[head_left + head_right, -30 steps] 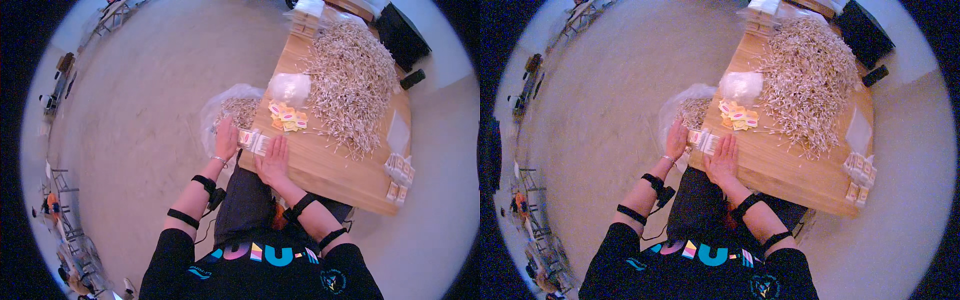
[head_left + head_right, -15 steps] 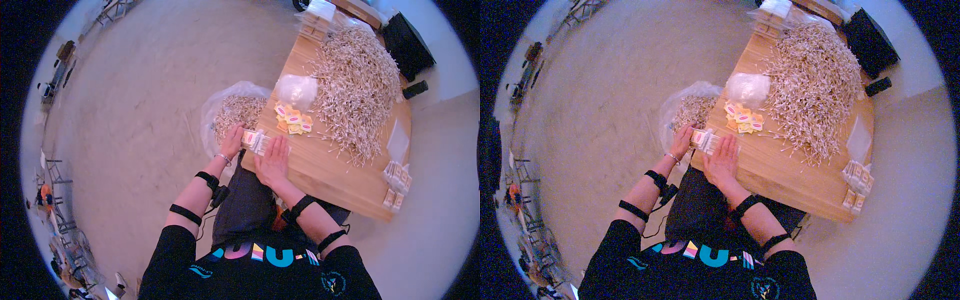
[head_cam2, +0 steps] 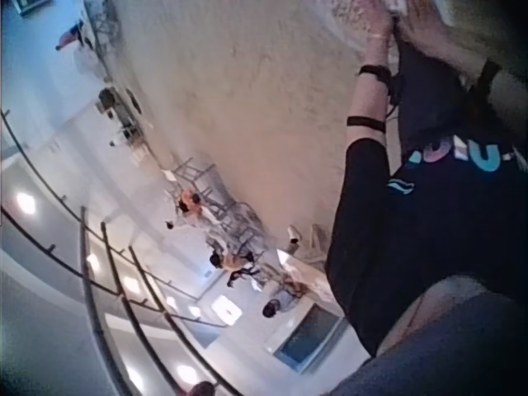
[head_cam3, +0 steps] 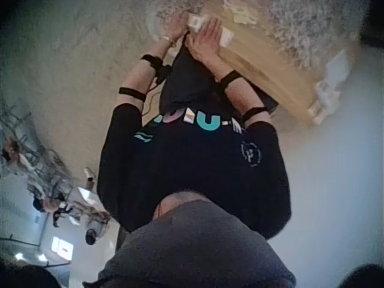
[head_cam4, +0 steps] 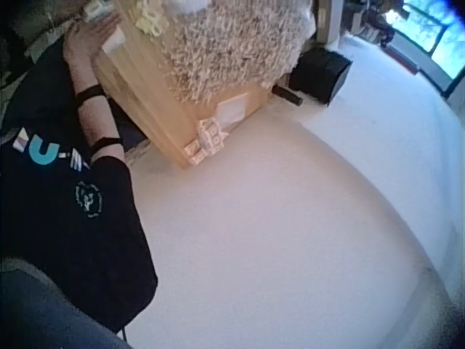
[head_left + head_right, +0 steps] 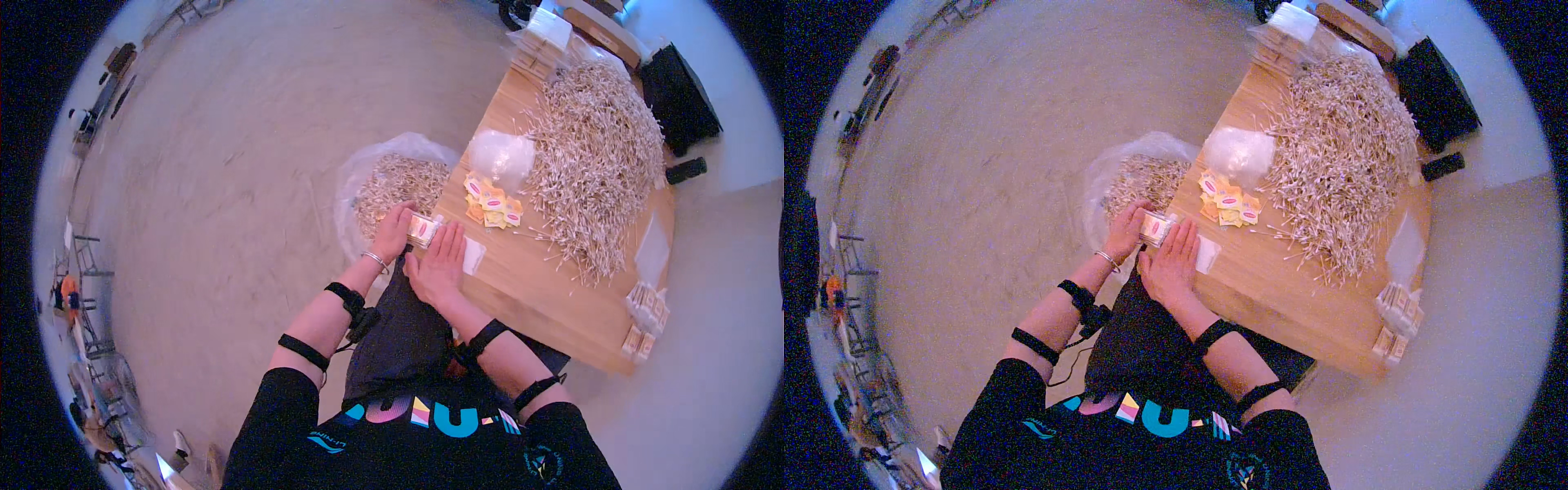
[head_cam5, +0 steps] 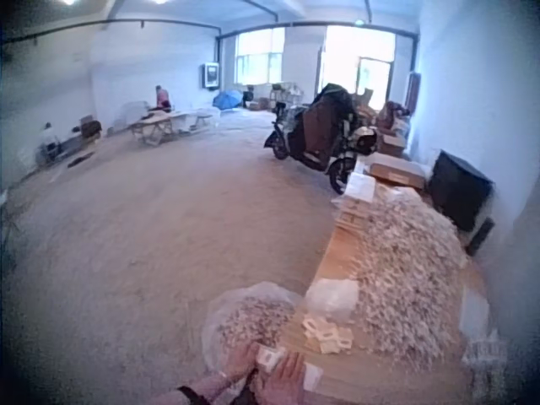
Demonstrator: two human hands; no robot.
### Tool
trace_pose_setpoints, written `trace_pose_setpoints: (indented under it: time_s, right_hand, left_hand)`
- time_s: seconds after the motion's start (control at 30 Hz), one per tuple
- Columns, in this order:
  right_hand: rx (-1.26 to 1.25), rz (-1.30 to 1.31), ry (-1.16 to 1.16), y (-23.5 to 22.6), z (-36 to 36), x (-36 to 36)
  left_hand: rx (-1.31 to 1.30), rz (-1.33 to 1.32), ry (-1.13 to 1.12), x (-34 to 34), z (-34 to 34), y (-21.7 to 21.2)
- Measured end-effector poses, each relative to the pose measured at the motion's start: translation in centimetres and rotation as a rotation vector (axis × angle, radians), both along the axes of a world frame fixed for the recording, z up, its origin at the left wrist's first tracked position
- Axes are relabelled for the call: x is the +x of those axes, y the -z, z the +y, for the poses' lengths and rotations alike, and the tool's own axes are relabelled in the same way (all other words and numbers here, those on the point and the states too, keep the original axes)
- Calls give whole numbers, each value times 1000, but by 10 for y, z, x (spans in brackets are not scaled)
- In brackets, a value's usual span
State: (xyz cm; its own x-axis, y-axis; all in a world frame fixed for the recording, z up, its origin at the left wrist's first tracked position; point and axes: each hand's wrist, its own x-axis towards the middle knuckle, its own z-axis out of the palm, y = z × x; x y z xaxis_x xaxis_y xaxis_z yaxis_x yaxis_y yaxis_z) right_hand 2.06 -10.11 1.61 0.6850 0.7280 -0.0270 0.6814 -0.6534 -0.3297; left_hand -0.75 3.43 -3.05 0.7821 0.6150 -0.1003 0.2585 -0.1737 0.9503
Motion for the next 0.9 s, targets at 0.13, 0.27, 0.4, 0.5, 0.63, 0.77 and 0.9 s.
trace_pose_setpoints:
  time_s: [0.13,0.27,0.4,0.5,0.63,0.77,0.9]
  right_hand:
    - [178,109,60,6,-4,8]
    - [714,243,206,14,-6,32]
    - [823,414,216,14,0,40]
    - [860,462,206,16,8,38]
    - [905,490,216,19,21,31]
    - [963,610,237,12,38,20]
    - [881,542,216,8,46,17]
  left_hand:
    - [60,34,6,3,-1,-11]
    - [-277,18,-9,5,6,-13]
    - [-368,-43,0,3,10,1]
    - [-379,-25,56,8,6,-12]
    - [-451,-129,64,5,5,5]
    - [-427,-157,87,9,2,5]
    - [-278,-161,104,7,3,9]
